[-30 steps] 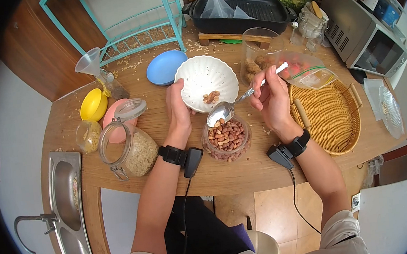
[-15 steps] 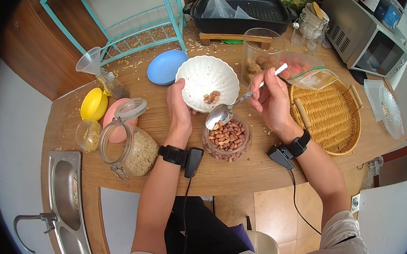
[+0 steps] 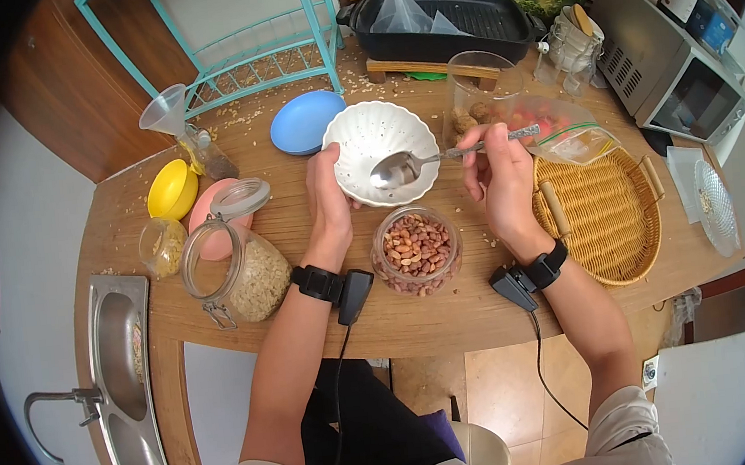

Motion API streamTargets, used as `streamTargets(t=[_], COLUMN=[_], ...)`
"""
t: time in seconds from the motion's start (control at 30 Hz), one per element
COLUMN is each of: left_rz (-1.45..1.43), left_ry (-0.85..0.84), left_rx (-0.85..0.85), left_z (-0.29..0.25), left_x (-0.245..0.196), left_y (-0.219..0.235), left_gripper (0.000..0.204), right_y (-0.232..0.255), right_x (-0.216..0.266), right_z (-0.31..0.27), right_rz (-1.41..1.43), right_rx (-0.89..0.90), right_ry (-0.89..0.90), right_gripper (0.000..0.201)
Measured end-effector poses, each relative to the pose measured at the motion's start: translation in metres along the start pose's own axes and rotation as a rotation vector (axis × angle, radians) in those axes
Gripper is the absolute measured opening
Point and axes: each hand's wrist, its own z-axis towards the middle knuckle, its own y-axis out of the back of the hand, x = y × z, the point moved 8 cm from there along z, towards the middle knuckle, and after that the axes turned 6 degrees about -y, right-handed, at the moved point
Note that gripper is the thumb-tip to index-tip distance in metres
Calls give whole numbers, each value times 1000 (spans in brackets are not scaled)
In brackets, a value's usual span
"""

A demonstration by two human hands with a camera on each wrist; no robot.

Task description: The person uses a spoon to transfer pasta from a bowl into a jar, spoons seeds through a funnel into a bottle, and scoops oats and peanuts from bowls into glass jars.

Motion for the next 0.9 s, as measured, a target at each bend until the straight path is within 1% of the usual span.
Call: streamTargets(t=[0.03,0.07,0.13,0.17,0.23,0.27,0.33,0.47,0.53,0.67,0.73,0.87,0.9], left_rz=[-2,-1,-6,-6,-12,-12,4,1,2,16,14,16,14], left_ry=[-2,-2,-4,-3,-2,-2,3,-1,11,12,14,9,7], left_rx=[-2,-2,0,0,-4,-2,-4,-16,3,-9,-14,-9,-6], left_z=[0,0,0,0,-1,-1,0,-1,-2,-2,-3,-1,-1], left_x=[0,-1,-1,-1,-1,-1,-1,-2,-2,-2,-2,0,0], left_y=[0,0,0,0,-1,-1,0,0,-1,-1,0,1,1], left_gripper=[56,56,55,55,55,55,56,57,58,58,58,59,59], right_y=[2,1,-5,-5,-6,-5,-2,-3,-3,-1,1,1,1], right_x=[3,3,7,6,1,1,-4,-7,-13,-12,-15,-17,-19], right_z=[-1,-1,-1,0,3,4,6,8,7,8,8,9,8], right_rz=[-148,-148,-247,-247,-348,-348,-370,-406,-417,-421,-389,-361,-341], right_rx=[-53,-53,-23,-24,-15,-16,-44,-21,-17,-19,-29,-20,-22], right_ry=[38,38,104,103,62,62,1,5,-46,-58,-108,-136,-168], right_gripper=[47,47,45,45,44,44,43,43,44,43,43,43,42])
